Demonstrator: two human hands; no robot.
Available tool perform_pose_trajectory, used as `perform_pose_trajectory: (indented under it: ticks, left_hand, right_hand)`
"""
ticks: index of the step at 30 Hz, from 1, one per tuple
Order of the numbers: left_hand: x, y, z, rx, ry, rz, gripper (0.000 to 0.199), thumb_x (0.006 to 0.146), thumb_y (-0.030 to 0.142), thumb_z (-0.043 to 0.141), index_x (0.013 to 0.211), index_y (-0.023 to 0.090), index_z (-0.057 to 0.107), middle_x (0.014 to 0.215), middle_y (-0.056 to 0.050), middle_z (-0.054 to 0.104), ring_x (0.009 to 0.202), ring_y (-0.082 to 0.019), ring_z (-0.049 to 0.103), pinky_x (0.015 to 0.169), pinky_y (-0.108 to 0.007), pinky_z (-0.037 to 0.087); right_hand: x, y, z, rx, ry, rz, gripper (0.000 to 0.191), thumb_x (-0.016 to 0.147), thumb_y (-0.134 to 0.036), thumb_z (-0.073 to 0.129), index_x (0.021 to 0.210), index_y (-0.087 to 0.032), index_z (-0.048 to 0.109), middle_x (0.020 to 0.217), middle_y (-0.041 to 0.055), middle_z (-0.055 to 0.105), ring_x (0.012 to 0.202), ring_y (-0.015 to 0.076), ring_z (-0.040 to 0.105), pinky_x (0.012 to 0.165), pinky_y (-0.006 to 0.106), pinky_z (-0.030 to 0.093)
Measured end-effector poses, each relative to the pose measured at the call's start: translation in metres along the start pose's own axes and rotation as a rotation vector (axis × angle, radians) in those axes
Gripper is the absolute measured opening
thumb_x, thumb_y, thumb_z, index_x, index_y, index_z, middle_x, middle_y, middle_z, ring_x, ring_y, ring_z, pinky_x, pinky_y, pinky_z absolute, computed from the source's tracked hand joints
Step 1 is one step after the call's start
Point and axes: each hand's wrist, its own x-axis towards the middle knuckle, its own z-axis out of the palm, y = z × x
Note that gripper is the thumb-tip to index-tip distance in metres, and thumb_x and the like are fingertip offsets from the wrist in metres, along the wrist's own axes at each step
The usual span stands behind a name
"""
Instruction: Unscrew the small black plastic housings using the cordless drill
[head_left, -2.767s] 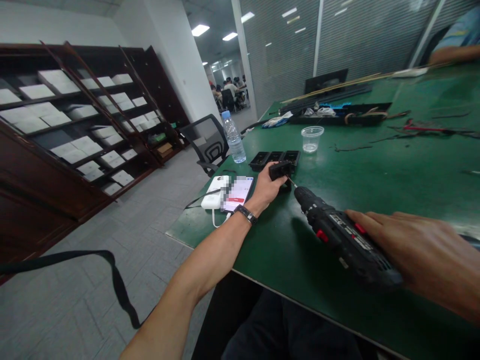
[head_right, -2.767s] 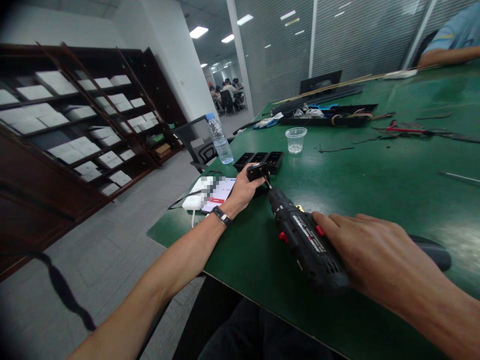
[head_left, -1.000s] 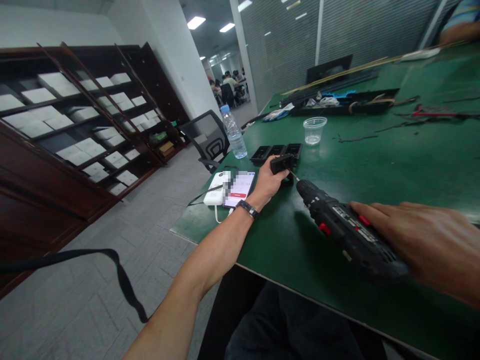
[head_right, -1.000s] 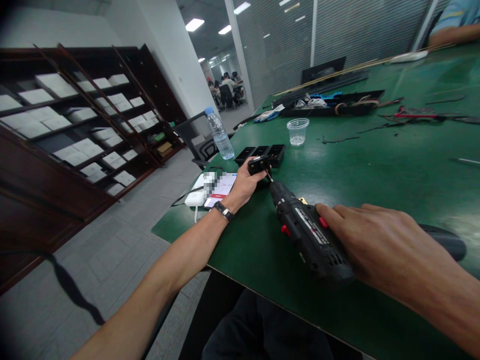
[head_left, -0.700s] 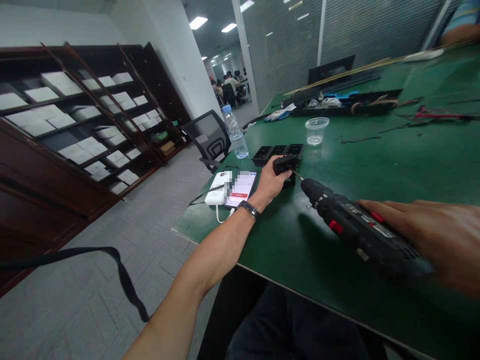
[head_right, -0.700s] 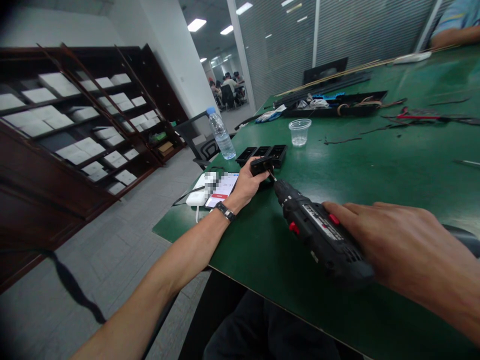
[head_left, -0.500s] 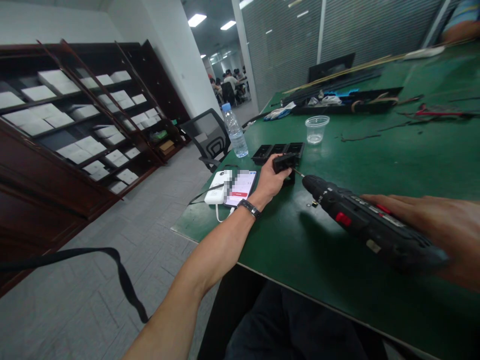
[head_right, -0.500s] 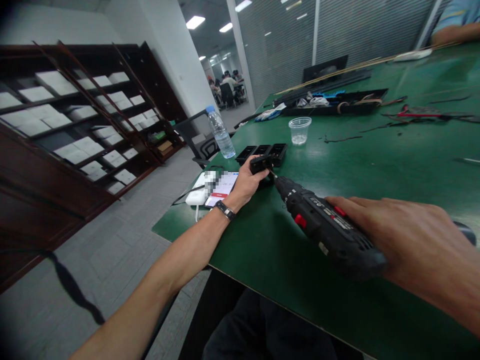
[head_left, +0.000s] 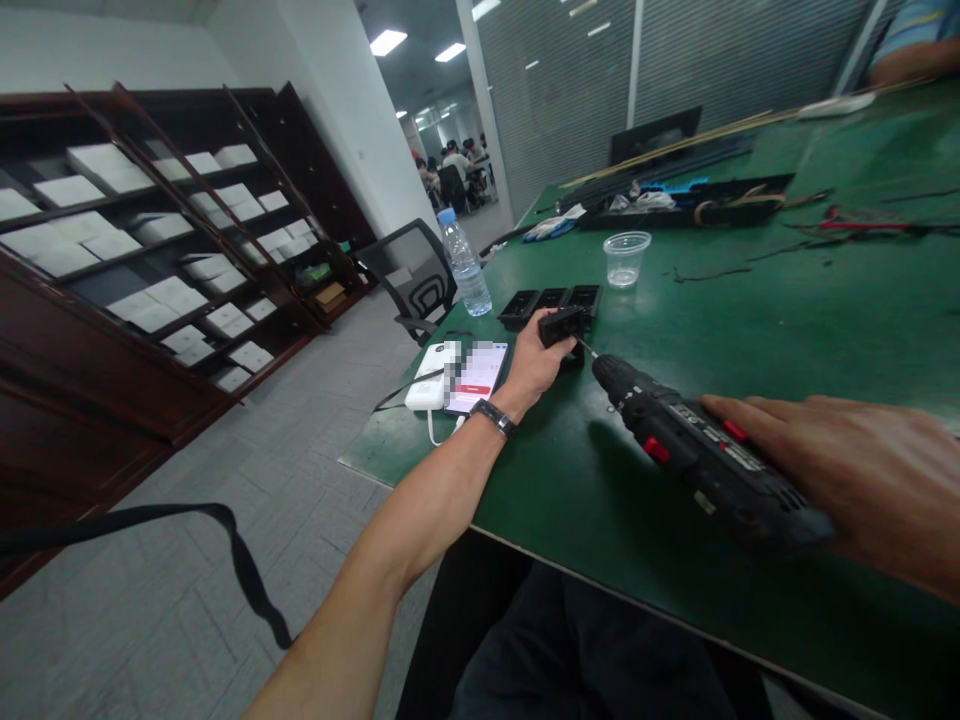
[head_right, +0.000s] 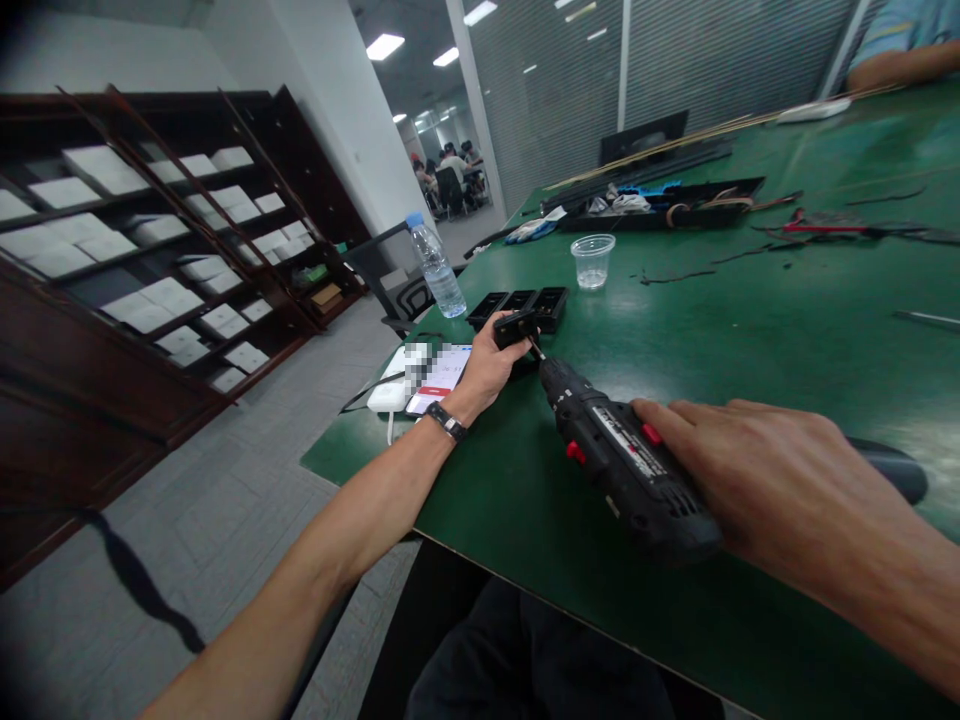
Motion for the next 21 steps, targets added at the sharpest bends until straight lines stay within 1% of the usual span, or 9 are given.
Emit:
perform_pose_trajectory:
  ticks: [3,5,6,8,10,12,15,17,21]
  left_hand:
    - [0.001,-0.001,0.0,-0.009,-0.017,-0.001,0.039,0.079,0.014,0.078,0.115,0.024,0.066,0.11,-0.002,0.075,0.118,-0.024,0.067,0.115,-0.046,0.05]
    - [0.001,-0.001,0.0,-0.018,-0.026,0.004,0.039,0.078,0.015,0.078,0.114,0.024,0.066,0.111,-0.003,0.075,0.118,-0.024,0.068,0.115,-0.045,0.05]
    - [0.001,-0.001,0.0,-0.026,-0.029,0.006,0.039,0.077,0.015,0.079,0.114,0.024,0.067,0.111,-0.003,0.075,0.118,-0.024,0.068,0.115,-0.044,0.05]
    - [0.001,-0.001,0.0,-0.044,-0.033,0.007,0.04,0.076,0.018,0.08,0.113,0.024,0.067,0.112,-0.003,0.075,0.117,-0.023,0.068,0.114,-0.043,0.049]
    - [0.002,-0.002,0.001,-0.06,-0.036,0.007,0.042,0.075,0.019,0.082,0.113,0.024,0.067,0.112,-0.002,0.075,0.116,-0.023,0.068,0.114,-0.044,0.049]
    - [0.002,-0.003,0.001,-0.064,-0.035,0.001,0.043,0.074,0.019,0.083,0.114,0.024,0.067,0.112,-0.002,0.075,0.117,-0.024,0.068,0.114,-0.044,0.049]
    - [0.003,-0.005,0.0,-0.056,-0.017,-0.023,0.043,0.075,0.019,0.083,0.114,0.025,0.067,0.113,-0.002,0.075,0.118,-0.024,0.068,0.114,-0.045,0.05]
    - [0.003,-0.007,0.0,-0.056,-0.009,-0.03,0.042,0.075,0.019,0.082,0.114,0.025,0.067,0.113,-0.002,0.075,0.117,-0.024,0.068,0.114,-0.046,0.05]
    - [0.004,-0.009,-0.001,-0.065,-0.006,-0.022,0.041,0.074,0.019,0.082,0.112,0.024,0.068,0.111,-0.003,0.076,0.115,-0.023,0.069,0.113,-0.047,0.05]
  right_hand:
    - [0.003,-0.004,-0.005,-0.019,-0.028,0.035,0.04,0.078,-0.022,0.056,0.114,-0.034,0.068,0.099,0.0048,0.084,0.076,0.0343,0.079,0.056,0.045,0.054]
    - [0.004,-0.005,-0.009,-0.011,-0.051,0.058,0.039,0.077,-0.026,0.058,0.113,-0.034,0.07,0.1,0.0048,0.085,0.075,0.0347,0.079,0.056,0.045,0.054]
    - [0.004,-0.005,-0.011,0.001,-0.058,0.066,0.04,0.076,-0.028,0.059,0.114,-0.034,0.072,0.101,0.005,0.085,0.076,0.0351,0.08,0.056,0.045,0.055]
    - [0.003,-0.004,-0.014,0.04,-0.053,0.067,0.049,0.075,-0.031,0.063,0.122,-0.035,0.073,0.106,0.0045,0.086,0.08,0.0352,0.081,0.057,0.044,0.057]
    - [0.004,-0.002,-0.018,0.07,-0.028,0.061,0.057,0.074,-0.031,0.063,0.131,-0.037,0.071,0.11,0.0032,0.086,0.085,0.0345,0.082,0.059,0.043,0.059]
    - [0.005,-0.002,-0.021,0.068,-0.018,0.055,0.059,0.074,-0.029,0.062,0.133,-0.037,0.071,0.108,0.0028,0.086,0.086,0.0345,0.083,0.059,0.042,0.06]
    - [0.01,-0.007,-0.026,-0.006,-0.074,0.08,0.052,0.073,-0.029,0.061,0.123,-0.034,0.075,0.102,0.0049,0.086,0.079,0.0365,0.081,0.054,0.043,0.056]
    - [0.013,-0.012,-0.026,-0.069,-0.099,0.085,0.048,0.074,-0.025,0.058,0.118,-0.031,0.075,0.102,0.0066,0.086,0.077,0.0358,0.08,0.055,0.043,0.053]
    - [0.013,-0.016,-0.02,-0.163,-0.044,0.038,0.041,0.08,-0.018,0.054,0.117,-0.027,0.071,0.102,0.0072,0.084,0.077,0.0319,0.078,0.059,0.04,0.049]
